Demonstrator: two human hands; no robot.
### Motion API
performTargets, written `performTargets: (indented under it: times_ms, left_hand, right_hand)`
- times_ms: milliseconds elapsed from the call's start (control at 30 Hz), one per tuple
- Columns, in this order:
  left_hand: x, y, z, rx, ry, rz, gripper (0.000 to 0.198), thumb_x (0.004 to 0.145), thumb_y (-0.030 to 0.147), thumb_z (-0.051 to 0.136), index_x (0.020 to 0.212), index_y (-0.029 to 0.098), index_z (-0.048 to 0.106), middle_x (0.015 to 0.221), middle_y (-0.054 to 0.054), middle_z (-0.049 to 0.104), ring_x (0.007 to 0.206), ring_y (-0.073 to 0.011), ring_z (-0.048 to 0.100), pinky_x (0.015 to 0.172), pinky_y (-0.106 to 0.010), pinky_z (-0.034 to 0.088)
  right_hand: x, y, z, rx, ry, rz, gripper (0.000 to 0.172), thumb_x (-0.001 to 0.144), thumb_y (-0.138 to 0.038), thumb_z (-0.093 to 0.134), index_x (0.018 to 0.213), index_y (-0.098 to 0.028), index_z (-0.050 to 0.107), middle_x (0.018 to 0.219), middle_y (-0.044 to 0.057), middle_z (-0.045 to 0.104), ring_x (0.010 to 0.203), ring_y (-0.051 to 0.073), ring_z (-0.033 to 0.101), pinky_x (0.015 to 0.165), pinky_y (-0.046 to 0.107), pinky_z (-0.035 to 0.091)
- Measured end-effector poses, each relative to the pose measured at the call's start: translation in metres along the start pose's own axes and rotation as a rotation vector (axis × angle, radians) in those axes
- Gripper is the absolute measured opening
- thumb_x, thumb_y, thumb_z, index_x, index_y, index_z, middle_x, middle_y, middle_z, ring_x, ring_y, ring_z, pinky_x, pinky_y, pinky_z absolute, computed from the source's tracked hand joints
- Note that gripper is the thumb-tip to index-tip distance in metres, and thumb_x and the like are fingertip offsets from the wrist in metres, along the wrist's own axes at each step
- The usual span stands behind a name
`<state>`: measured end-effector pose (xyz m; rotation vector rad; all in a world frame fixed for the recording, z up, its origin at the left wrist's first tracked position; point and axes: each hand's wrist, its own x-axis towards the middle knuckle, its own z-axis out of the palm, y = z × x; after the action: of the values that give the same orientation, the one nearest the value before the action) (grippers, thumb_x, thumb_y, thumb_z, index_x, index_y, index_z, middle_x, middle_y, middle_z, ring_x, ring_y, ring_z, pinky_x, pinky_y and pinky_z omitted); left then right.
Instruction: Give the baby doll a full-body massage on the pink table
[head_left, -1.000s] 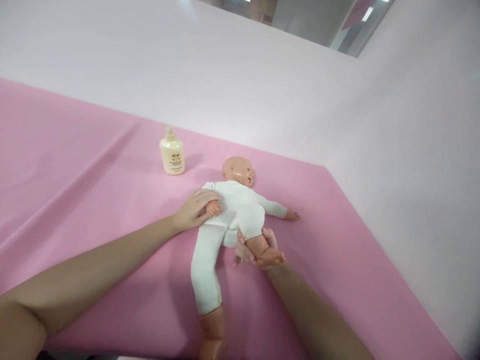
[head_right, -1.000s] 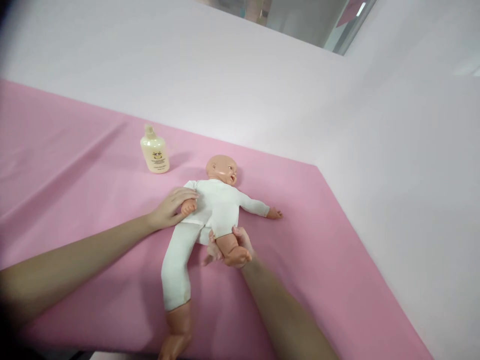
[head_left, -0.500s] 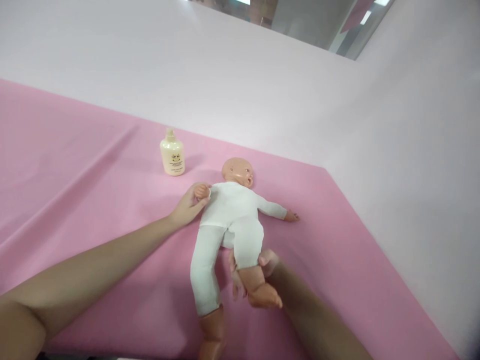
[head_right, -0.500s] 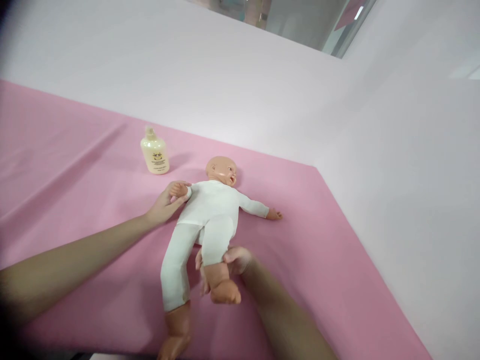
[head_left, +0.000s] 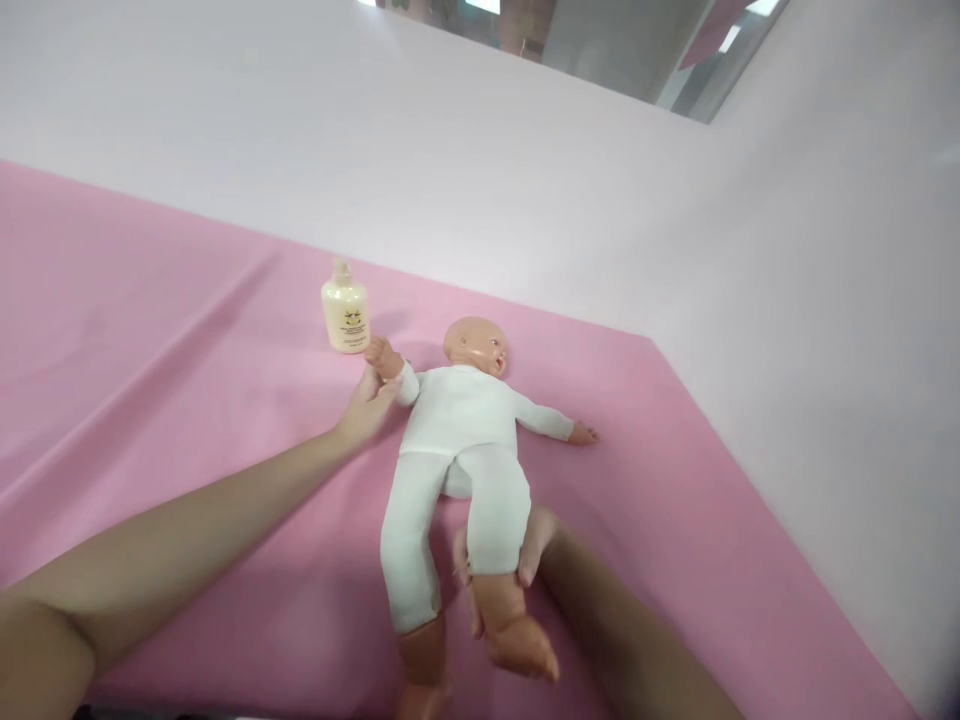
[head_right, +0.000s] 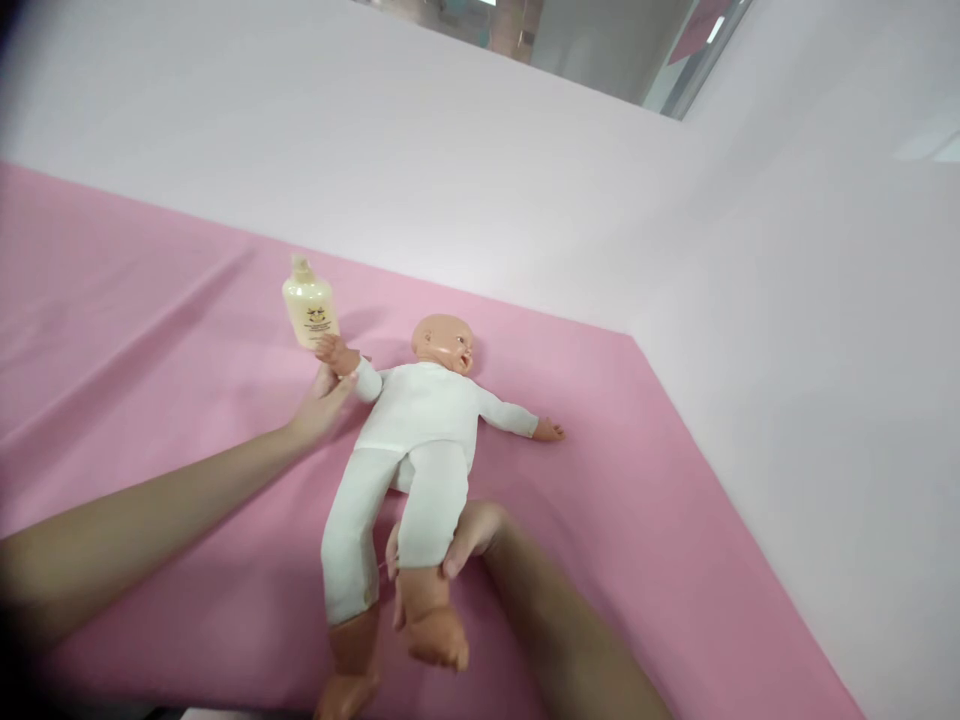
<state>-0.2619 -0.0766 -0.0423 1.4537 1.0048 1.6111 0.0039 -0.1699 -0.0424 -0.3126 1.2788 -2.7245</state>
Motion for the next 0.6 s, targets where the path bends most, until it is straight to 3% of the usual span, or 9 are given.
performTargets:
  times_ms: [67,133,267,367,467,600]
  left_hand:
    - [-0.005,0.010,0.002,0.117,-0.149,0.100,0.047,0.091,0.049,0.064,0.127,0.020,0.055,0.132,-0.014,0.062,0.125,-0.0272,0.058,0.112,-0.045,0.042]
    - [-0.007,0.016,0.002,0.251,-0.282,0.218,0.042,0.090,0.044,0.066,0.124,0.020,0.060,0.129,-0.013,0.065,0.124,-0.0282,0.058,0.112,-0.046,0.041]
    - [-0.006,0.018,0.000,0.375,-0.444,0.388,0.040,0.088,0.041,0.068,0.123,0.022,0.064,0.126,-0.012,0.068,0.123,-0.0304,0.059,0.113,-0.047,0.038]
    - [-0.005,0.018,-0.001,0.379,-0.443,0.401,0.040,0.088,0.039,0.068,0.123,0.022,0.064,0.125,-0.012,0.069,0.122,-0.0301,0.059,0.112,-0.047,0.038]
    - [-0.006,0.020,0.001,0.355,-0.386,0.307,0.039,0.088,0.038,0.068,0.123,0.022,0.064,0.125,-0.011,0.068,0.121,-0.0291,0.059,0.111,-0.044,0.040]
    - [-0.006,0.017,0.003,0.182,-0.223,0.079,0.039,0.087,0.043,0.068,0.117,0.018,0.062,0.126,-0.012,0.065,0.121,-0.0284,0.058,0.111,-0.043,0.040]
  right_hand:
    - [-0.006,0.004,-0.001,0.061,0.085,-0.232,0.059,0.072,-0.050,0.078,0.111,-0.012,0.053,0.090,0.014,0.074,0.078,0.022,0.074,0.067,0.029,0.058]
    - [-0.010,0.001,0.001,0.076,0.250,-0.415,0.058,0.075,-0.062,0.067,0.104,-0.013,0.054,0.076,0.008,0.070,0.059,0.015,0.066,0.053,0.022,0.052]
    - [-0.010,-0.015,0.005,0.078,0.581,-0.519,0.053,0.081,-0.060,0.056,0.104,-0.012,0.055,0.066,0.001,0.061,0.047,0.007,0.048,0.041,0.017,0.036]
    - [-0.006,-0.021,0.010,0.090,0.681,-0.467,0.053,0.081,-0.060,0.056,0.106,-0.012,0.055,0.065,0.000,0.058,0.047,0.007,0.044,0.040,0.017,0.032]
    - [-0.003,-0.018,0.013,0.043,0.697,-0.446,0.054,0.079,-0.060,0.058,0.103,-0.012,0.056,0.065,0.001,0.059,0.050,0.008,0.049,0.044,0.018,0.038]
    - [-0.007,-0.006,0.009,-0.016,0.506,-0.375,0.054,0.075,-0.057,0.065,0.103,-0.012,0.056,0.071,0.006,0.066,0.057,0.012,0.062,0.052,0.020,0.048]
